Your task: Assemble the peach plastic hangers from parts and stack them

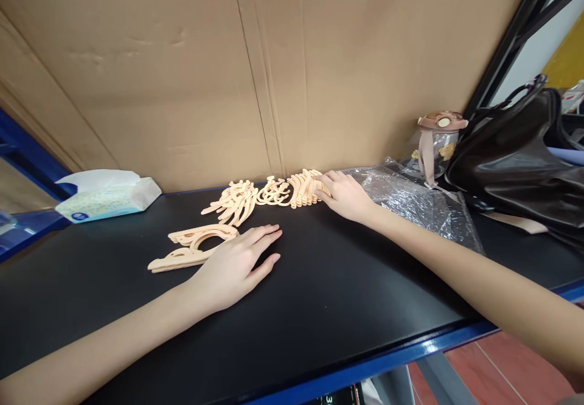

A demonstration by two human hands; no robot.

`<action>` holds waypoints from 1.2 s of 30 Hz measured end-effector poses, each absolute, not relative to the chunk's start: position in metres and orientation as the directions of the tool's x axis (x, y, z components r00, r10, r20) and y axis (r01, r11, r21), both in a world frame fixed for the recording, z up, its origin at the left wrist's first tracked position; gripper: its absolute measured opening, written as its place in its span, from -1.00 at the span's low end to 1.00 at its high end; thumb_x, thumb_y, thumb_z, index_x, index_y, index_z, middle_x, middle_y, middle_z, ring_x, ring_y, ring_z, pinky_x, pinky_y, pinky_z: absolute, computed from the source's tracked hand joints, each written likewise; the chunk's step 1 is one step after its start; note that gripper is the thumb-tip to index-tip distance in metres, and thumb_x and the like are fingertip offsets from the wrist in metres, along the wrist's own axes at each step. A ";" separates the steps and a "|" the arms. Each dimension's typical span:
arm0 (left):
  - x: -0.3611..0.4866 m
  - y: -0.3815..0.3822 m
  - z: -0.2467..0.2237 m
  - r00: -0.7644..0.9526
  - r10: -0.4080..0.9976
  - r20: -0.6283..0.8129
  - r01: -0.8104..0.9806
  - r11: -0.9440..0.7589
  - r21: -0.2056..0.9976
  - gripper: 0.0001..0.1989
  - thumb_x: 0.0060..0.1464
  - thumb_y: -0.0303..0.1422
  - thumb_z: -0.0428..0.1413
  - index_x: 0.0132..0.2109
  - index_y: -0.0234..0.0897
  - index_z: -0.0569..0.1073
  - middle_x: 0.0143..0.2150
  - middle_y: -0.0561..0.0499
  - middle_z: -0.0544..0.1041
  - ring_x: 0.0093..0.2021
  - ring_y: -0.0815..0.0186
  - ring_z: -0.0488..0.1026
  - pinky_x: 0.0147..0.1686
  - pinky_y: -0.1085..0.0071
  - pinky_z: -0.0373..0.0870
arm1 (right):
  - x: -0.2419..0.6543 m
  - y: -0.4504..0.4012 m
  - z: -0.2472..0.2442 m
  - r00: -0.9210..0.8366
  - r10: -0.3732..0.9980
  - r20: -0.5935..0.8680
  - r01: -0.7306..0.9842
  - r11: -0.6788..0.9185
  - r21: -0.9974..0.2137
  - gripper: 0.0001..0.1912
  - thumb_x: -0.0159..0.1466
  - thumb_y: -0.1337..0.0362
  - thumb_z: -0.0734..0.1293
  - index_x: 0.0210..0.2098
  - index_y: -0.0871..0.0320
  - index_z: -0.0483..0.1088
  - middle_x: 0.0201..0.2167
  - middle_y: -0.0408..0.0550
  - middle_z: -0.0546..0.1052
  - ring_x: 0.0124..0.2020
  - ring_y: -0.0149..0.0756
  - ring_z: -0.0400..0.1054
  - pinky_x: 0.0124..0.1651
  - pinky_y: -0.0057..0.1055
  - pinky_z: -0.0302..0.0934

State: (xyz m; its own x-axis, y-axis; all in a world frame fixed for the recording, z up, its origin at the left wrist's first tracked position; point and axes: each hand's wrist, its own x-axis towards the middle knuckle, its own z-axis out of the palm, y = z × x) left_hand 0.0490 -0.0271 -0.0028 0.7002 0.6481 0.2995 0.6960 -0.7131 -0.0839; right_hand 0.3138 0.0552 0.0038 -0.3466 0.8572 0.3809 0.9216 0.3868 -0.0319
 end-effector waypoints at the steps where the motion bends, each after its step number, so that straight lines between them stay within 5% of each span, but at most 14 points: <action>1: 0.049 -0.027 -0.003 0.702 0.647 0.298 0.694 -0.715 -0.083 -0.60 0.27 -0.29 -0.09 0.15 -0.40 0.35 0.17 -0.14 0.39 0.11 0.14 0.38 0.03 0.20 0.41 | 0.310 0.056 0.007 -0.332 0.872 0.359 0.931 0.364 -0.025 -0.56 0.38 0.09 0.05 0.14 0.15 0.24 0.02 0.06 0.41 0.05 -0.10 0.27 0.11 -0.17 0.12; 9: 0.049 -0.028 -0.001 0.701 0.658 0.276 0.698 -0.713 -0.074 -0.59 0.27 -0.29 -0.09 0.16 -0.41 0.34 0.18 -0.14 0.39 0.12 0.14 0.37 0.05 0.20 0.39 | 0.283 0.091 0.032 -0.018 0.982 0.188 0.999 0.025 -0.037 -0.34 0.31 -0.17 0.02 0.03 0.30 0.26 -0.23 0.20 0.52 -0.14 0.03 0.42 -0.16 -0.20 0.23; 13: 0.048 -0.029 0.000 0.700 0.664 0.263 0.700 -0.711 -0.071 -0.58 0.27 -0.28 -0.09 0.16 -0.42 0.34 0.18 -0.15 0.38 0.13 0.14 0.36 0.06 0.22 0.38 | 0.274 0.105 0.037 0.085 0.991 0.107 0.996 -0.082 -0.031 -0.21 0.21 -0.27 0.09 0.04 0.35 0.24 -0.19 0.27 0.52 -0.10 0.07 0.41 -0.15 -0.20 0.22; 25: 0.048 -0.030 0.000 0.696 0.665 0.272 0.700 -0.712 -0.050 -0.59 0.26 -0.30 -0.07 0.16 -0.43 0.34 0.17 -0.16 0.39 0.13 0.13 0.36 0.07 0.21 0.37 | 0.290 0.113 0.034 0.072 0.993 0.090 0.996 -0.067 -0.051 -0.56 0.20 0.20 0.21 0.05 0.25 0.25 -0.06 0.17 0.49 -0.03 -0.02 0.38 -0.13 -0.24 0.23; 36: 0.049 -0.029 0.001 0.696 0.664 0.274 0.700 -0.712 -0.052 -0.60 0.27 -0.30 -0.08 0.15 -0.41 0.34 0.17 -0.17 0.39 0.12 0.13 0.37 0.05 0.19 0.39 | 0.308 0.117 0.026 0.087 0.985 0.152 0.992 -0.072 -0.104 -0.55 0.21 0.21 0.20 0.05 0.27 0.24 -0.11 0.20 0.51 -0.10 -0.03 0.40 -0.18 -0.26 0.24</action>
State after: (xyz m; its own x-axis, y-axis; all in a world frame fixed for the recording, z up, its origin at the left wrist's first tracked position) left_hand 0.0487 -0.0289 0.0006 0.6961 0.6636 0.2740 0.6998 -0.7124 -0.0522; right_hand 0.3079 0.1168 0.0257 0.0871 0.9845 0.1522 0.9920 -0.0717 -0.1038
